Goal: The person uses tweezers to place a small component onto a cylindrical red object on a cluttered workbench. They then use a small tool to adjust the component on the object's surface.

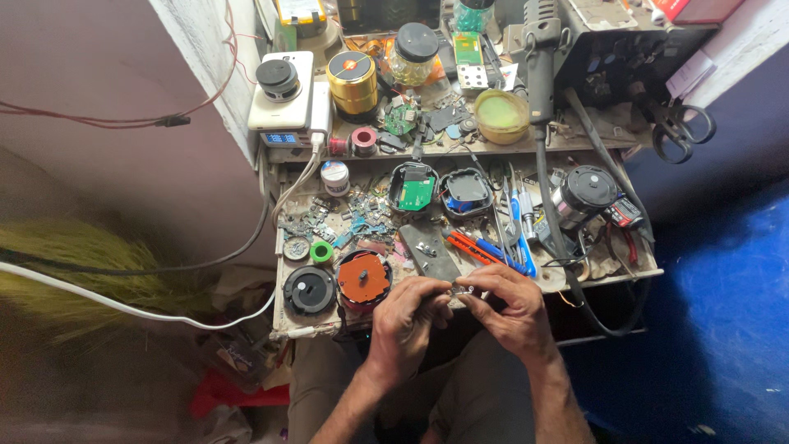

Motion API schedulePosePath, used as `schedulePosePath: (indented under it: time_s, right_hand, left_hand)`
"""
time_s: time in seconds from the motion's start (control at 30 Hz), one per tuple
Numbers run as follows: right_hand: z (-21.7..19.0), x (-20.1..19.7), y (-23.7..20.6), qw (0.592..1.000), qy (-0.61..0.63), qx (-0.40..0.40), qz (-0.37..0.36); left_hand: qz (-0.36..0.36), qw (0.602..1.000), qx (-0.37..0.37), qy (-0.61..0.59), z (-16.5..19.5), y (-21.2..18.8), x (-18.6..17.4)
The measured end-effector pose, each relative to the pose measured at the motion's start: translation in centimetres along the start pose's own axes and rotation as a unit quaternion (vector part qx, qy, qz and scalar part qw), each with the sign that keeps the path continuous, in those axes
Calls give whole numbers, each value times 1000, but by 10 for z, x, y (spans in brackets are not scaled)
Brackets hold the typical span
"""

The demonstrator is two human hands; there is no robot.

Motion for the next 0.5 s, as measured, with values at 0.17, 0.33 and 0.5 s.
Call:
schedulePosePath:
  time_s: [0.17,0.33,0.5]
  right_hand:
    - [3,0,-1,998,54,-35,-19]
    - [9,-5,-9,994,111,3,-1]
    - [14,-9,-15,988,153,14,22]
  left_hand:
    - [-28,997,-50,-43,-5,-3,1]
    - [-61,925,-243,-285,-17,-10,20]
    - [-77,874,-279,-389,-24,-9,33]
Point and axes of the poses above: each hand's wrist, its own y-axis towards the middle knuckle, its own x-axis out of the palm, z = x × y, the point moved 2 cm from there along y, towards the middle knuckle, and after that the axes turned 13 degrees about -x, right-handed, at the moved point
